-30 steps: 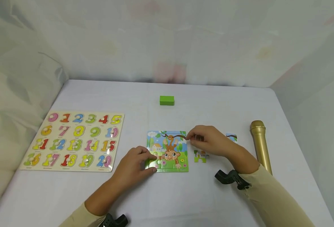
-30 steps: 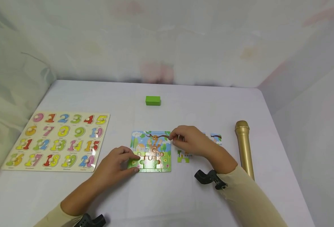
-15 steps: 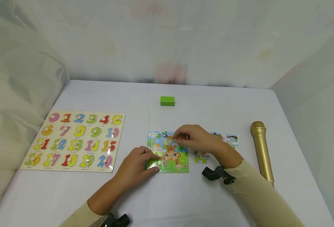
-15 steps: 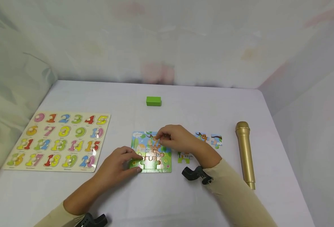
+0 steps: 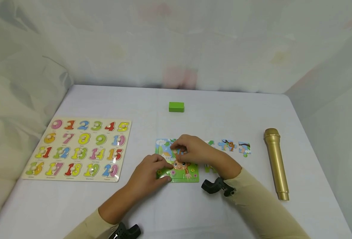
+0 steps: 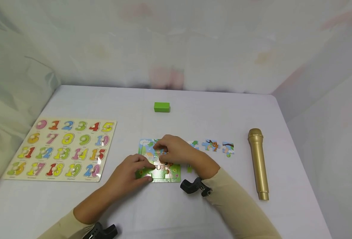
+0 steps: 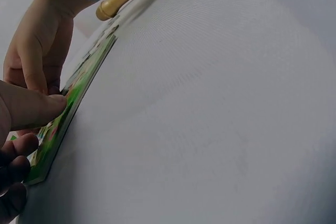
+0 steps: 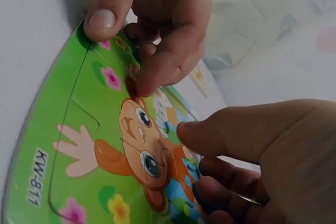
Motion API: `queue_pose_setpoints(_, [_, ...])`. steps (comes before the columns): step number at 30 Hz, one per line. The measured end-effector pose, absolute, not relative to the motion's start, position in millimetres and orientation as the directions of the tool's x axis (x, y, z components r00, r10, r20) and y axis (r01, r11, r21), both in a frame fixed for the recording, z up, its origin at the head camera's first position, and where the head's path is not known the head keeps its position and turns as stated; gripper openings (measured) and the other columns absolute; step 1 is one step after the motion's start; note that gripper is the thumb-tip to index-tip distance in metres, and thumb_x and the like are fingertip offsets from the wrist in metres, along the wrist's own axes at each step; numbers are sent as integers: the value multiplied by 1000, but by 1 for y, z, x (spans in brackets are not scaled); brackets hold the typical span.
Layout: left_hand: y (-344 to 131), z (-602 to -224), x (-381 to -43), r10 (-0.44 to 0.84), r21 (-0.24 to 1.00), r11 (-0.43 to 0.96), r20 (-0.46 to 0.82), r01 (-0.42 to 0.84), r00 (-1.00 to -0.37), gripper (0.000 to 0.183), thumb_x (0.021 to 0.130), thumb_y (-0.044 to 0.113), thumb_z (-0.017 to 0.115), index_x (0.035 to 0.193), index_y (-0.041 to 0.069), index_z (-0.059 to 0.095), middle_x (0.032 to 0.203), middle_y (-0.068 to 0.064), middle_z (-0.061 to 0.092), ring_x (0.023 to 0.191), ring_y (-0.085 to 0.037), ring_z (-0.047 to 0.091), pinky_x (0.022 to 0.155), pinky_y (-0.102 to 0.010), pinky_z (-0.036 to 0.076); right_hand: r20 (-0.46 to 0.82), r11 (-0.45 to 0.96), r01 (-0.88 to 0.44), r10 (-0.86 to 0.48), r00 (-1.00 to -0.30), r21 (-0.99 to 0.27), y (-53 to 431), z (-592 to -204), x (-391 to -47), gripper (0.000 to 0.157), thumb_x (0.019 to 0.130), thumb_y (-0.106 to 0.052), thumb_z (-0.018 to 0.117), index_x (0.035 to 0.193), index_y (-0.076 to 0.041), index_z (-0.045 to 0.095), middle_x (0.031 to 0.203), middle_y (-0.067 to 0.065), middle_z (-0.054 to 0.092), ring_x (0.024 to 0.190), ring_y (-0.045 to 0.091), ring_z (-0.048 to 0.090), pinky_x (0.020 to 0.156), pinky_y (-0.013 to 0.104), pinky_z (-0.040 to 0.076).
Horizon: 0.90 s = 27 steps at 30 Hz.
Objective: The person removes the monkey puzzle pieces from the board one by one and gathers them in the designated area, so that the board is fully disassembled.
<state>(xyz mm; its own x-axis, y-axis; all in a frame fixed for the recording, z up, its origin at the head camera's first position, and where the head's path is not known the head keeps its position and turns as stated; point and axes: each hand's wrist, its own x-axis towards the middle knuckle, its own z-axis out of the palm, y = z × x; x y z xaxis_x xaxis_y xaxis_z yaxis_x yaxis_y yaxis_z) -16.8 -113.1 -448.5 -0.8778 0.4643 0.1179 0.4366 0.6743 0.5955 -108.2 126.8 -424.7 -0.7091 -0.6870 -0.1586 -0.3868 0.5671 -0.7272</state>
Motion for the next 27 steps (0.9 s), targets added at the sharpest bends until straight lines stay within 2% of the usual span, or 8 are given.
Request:
queue_pose_setpoints(8, [-111, -447, -16, 471, 579, 684, 114, 444, -875, 33, 79, 19, 96, 110, 21, 83, 111, 2, 64, 101, -20, 57, 85, -40, 50, -165, 598, -411, -680, -714, -688, 125, -428, -108, 34, 95, -14, 79, 129, -10, 74, 121, -2, 66, 101, 11, 63, 91, 28, 53])
queue_pose_setpoints(15, [-110, -446, -16, 468, 580, 689, 102, 434, -878, 34, 79, 19, 96, 110, 19, 83, 111, 2, 64, 100, -20, 56, 85, -39, 50, -191, 626, -441, -689, -700, -644, 123, -425, -106, 37, 88, -10, 84, 124, -15, 75, 120, -3, 64, 101, 13, 58, 94, 33, 50])
queue_pose_setpoints(22, [-110, -445, -16, 460, 600, 683, 91, 418, -883, 33, 78, 18, 96, 108, 19, 83, 110, 2, 64, 100, -20, 56, 85, -39, 49, -217, 625, -441, -702, -679, -644, 122, -424, -106, 36, 86, -7, 85, 118, -15, 74, 113, -3, 61, 100, 14, 57, 92, 32, 50])
queue_pose_setpoints(27, [-110, -446, -16, 461, 598, 685, 86, 415, -884, 32, 79, 19, 96, 109, 20, 83, 110, 3, 64, 99, -19, 55, 84, -38, 48, -228, 629, -425, -696, -681, -651, 120, -421, -105, 37, 85, -4, 86, 117, -15, 73, 118, -1, 56, 102, 15, 55, 95, 32, 49])
